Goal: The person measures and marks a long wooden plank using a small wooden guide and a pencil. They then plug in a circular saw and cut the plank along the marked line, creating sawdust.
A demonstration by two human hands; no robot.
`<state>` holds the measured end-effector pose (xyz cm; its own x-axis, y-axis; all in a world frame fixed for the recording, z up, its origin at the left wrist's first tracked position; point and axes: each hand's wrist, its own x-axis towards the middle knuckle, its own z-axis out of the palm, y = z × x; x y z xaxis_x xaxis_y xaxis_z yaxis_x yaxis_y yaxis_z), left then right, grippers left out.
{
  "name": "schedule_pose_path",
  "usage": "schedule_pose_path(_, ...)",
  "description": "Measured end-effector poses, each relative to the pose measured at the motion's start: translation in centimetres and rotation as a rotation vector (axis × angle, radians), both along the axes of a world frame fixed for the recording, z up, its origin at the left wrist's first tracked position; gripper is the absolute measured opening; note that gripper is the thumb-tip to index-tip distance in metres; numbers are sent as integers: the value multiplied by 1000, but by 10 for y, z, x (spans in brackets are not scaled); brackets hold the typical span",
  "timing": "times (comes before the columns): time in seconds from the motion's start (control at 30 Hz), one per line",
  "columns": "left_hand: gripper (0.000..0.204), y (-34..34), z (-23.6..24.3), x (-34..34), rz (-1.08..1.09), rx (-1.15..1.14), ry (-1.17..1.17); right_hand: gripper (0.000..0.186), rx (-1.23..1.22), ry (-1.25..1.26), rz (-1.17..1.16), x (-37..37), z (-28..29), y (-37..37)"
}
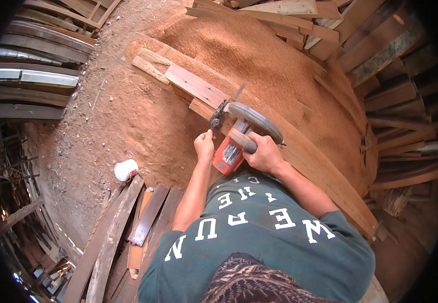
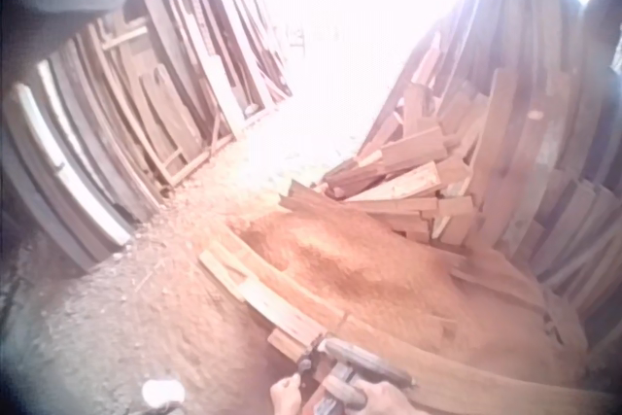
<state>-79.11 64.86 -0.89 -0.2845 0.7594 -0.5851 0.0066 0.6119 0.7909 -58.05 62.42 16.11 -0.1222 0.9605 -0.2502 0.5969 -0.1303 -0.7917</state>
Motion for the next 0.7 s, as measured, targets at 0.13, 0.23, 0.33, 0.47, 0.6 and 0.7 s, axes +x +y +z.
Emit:
schedule_pose_path(0.13, 33, 4, -10, -6, 13, -6, 5, 22, 7, 6, 1, -6, 3, 5)
schedule_pose_path(0.23, 35, 5, -14, -10, 10, -9, 10, 22, 28, 10, -7, -8, 5, 5)
schedule_pose_path(0.33, 35, 7, -13, -15, -28, 0, -10, 22, 39, 13, -6, -12, 10, 7)
schedule_pose_path(0.47, 35, 10, -6, -18, -72, -9, -45, 23, 22, 10, -6, -13, 12, 10)
schedule_pose_path(0.6, 36, 15, -7, -26, -138, -20, -24, 23, 25, 0, -7, -16, 9, 13)
schedule_pose_path(0.7, 37, 17, -2, -28, -149, -31, -19, 24, 24, 4, -8, -18, 12, 15)
